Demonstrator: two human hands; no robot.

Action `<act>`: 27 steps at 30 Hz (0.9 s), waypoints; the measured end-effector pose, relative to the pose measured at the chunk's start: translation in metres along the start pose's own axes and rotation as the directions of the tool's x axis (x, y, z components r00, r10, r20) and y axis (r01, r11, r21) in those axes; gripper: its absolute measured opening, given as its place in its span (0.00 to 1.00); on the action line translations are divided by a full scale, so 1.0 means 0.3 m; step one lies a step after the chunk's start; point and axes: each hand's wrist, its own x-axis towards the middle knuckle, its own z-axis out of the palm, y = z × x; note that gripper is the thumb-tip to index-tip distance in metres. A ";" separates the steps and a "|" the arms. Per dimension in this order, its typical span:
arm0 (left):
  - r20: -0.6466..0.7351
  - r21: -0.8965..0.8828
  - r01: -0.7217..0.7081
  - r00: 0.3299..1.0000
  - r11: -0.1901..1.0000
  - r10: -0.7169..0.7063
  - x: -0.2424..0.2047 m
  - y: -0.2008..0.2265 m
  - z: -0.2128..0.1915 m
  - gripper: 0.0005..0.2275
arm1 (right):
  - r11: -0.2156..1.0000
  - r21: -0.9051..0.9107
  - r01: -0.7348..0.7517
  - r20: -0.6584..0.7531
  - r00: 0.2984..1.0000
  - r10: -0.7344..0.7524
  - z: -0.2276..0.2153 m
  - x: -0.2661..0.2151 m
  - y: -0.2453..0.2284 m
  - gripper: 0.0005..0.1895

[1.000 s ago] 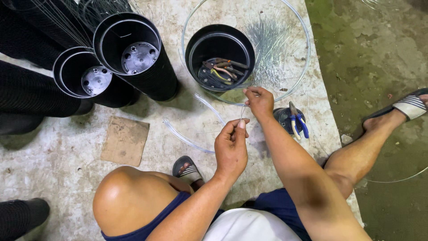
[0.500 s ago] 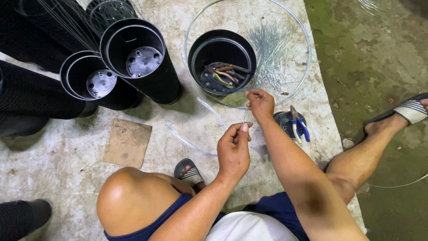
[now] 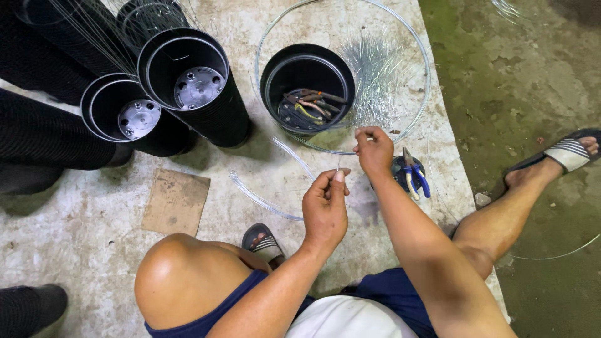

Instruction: The person sits on the floor and repeatedly bends thin metal wires into loops, then uses pliers to cut and trim the wire ends. The person handles the wires by hand and with pliers, placing finished pieces aside.

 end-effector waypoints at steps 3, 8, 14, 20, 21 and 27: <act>-0.003 -0.021 -0.033 0.999 0.999 0.033 0.009 -0.001 -0.009 0.12 | 0.990 0.102 0.096 0.015 0.995 -0.098 -0.066 -0.067 -0.037 0.06; 0.011 -0.057 -0.060 0.998 0.997 0.060 0.018 -0.007 -0.008 0.12 | 0.953 0.252 0.169 -0.072 0.985 -0.156 -0.250 -0.191 -0.184 0.05; 0.055 0.106 -0.202 0.979 0.974 0.197 0.006 0.011 -0.010 0.12 | 0.860 0.371 0.350 -0.277 0.926 -0.257 -0.446 -0.341 -0.369 0.07; 0.204 0.028 -0.115 0.973 0.993 0.107 -0.001 0.046 -0.014 0.10 | 0.912 0.207 0.355 -0.235 0.923 -0.306 -0.516 -0.438 -0.467 0.11; 0.225 -0.012 -0.107 0.968 0.994 0.107 -0.004 0.051 -0.012 0.09 | 0.931 0.173 0.321 -0.175 0.940 -0.292 -0.501 -0.453 -0.468 0.13; 0.334 0.104 -0.234 0.924 0.967 0.188 -0.025 0.100 -0.017 0.07 | 0.978 0.200 0.057 0.147 0.985 -0.087 -0.363 -0.539 -0.433 0.17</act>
